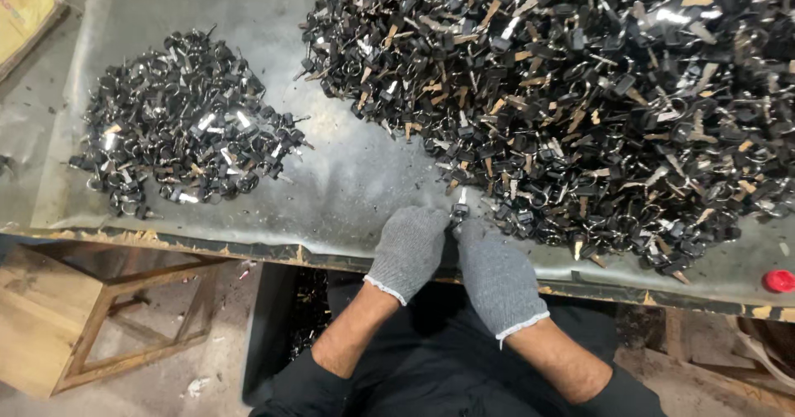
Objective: The person wearing gray gloves picks small black metal clips one at a time from a large pile on a metal workbench, briefly handles each piece, and places it onto a separate smaller pile on the left side of the table. The sorting continues steadily throughout the episode.
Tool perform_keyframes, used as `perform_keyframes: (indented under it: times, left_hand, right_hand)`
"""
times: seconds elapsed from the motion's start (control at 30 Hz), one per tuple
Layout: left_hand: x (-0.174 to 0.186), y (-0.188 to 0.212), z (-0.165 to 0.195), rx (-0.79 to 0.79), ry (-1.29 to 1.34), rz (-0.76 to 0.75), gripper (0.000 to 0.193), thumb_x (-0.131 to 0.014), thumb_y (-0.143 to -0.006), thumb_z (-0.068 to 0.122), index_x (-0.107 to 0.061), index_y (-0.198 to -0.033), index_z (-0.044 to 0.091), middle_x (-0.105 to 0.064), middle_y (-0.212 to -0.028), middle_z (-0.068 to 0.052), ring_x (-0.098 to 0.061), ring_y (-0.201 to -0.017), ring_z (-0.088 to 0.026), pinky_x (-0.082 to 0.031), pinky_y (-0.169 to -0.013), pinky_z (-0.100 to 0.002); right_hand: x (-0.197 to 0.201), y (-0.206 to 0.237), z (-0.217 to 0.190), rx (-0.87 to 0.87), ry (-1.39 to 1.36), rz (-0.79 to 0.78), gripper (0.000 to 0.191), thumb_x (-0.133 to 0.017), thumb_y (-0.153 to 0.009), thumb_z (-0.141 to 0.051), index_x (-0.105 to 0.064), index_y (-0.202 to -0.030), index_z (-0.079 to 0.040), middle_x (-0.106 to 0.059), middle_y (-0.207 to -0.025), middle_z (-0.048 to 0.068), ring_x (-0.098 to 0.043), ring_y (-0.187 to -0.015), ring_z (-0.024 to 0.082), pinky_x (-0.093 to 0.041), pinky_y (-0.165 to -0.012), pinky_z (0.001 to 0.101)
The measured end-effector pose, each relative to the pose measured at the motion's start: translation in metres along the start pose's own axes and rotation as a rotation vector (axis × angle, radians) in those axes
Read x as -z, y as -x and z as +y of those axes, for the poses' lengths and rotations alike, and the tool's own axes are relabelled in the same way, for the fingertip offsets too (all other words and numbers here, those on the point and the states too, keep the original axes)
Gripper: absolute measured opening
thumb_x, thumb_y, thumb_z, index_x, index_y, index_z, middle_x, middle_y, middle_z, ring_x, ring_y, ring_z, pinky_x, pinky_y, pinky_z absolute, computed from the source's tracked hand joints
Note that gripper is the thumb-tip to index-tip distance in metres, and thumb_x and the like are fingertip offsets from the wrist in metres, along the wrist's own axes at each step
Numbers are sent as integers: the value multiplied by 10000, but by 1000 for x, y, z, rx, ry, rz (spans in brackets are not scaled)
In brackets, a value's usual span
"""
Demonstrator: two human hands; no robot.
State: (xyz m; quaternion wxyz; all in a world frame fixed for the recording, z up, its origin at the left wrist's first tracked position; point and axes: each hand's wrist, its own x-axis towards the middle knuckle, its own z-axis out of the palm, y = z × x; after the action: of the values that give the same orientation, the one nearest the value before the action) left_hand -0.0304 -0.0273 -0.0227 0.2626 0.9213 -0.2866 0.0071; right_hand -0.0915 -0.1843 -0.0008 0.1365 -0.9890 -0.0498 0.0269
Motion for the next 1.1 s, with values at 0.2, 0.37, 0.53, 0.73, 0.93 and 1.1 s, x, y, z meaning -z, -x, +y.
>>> perform_keyframes:
  times: [0.2, 0.37, 0.53, 0.73, 0.93, 1.1]
  left_hand:
    - [10, 0, 3, 58, 152, 35, 179, -710, -858, 163, -730, -1022, 92, -712, -795, -156, -709, -791, -363, -548, -714, -505]
    - [6, 8, 6, 23, 183, 209, 339, -657, -838, 20, -709, -1168, 78, -704, -814, -146, -687, -816, -369, -535, -734, -510]
    - [1, 11, 4, -5, 118, 117, 196, -663, -870, 49, -691, -1051, 118, -716, -874, -108, -694, -861, -329, -540, -779, -485]
    - [7, 17, 6, 12, 32, 196, 230, -706, -810, 144, -706, -1026, 64, -669, -787, -130, -665, -776, -349, -522, -700, -489]
    - [1, 24, 8, 59, 17, 180, 115, -749, -818, 180, -699, -858, 84, -654, -777, -123, -658, -743, -343, -516, -665, -486]
    - [-7, 25, 8, 16, 16, 230, 63, -718, -787, 128, -664, -770, 102, -651, -745, -92, -672, -727, -319, -521, -673, -478]
  right_hand:
    - [13, -9, 11, -178, -261, -176, 317, -599, -974, -263, -556, -1193, -38, -711, -768, 202, -705, -681, 408, -543, -591, 527]
    - [12, 1, -2, -31, -21, -100, 243, -571, -991, -269, -581, -1102, -53, -718, -858, 196, -731, -732, 382, -575, -606, 497]
    - [19, -16, 8, -35, -250, -306, 277, -556, -1009, -297, -553, -1144, -56, -727, -846, 207, -733, -796, 407, -567, -691, 519]
    - [14, -20, 21, -140, -351, -191, 328, -596, -977, -290, -539, -1200, -56, -721, -896, 242, -717, -810, 452, -571, -692, 551]
    - [4, 5, 10, -70, -108, -231, 399, -647, -913, -218, -511, -1227, -12, -711, -856, 213, -724, -800, 406, -582, -663, 530]
    - [12, 2, 6, 27, -55, -104, 199, -577, -997, -211, -560, -1056, -21, -692, -876, 200, -727, -722, 370, -590, -583, 495]
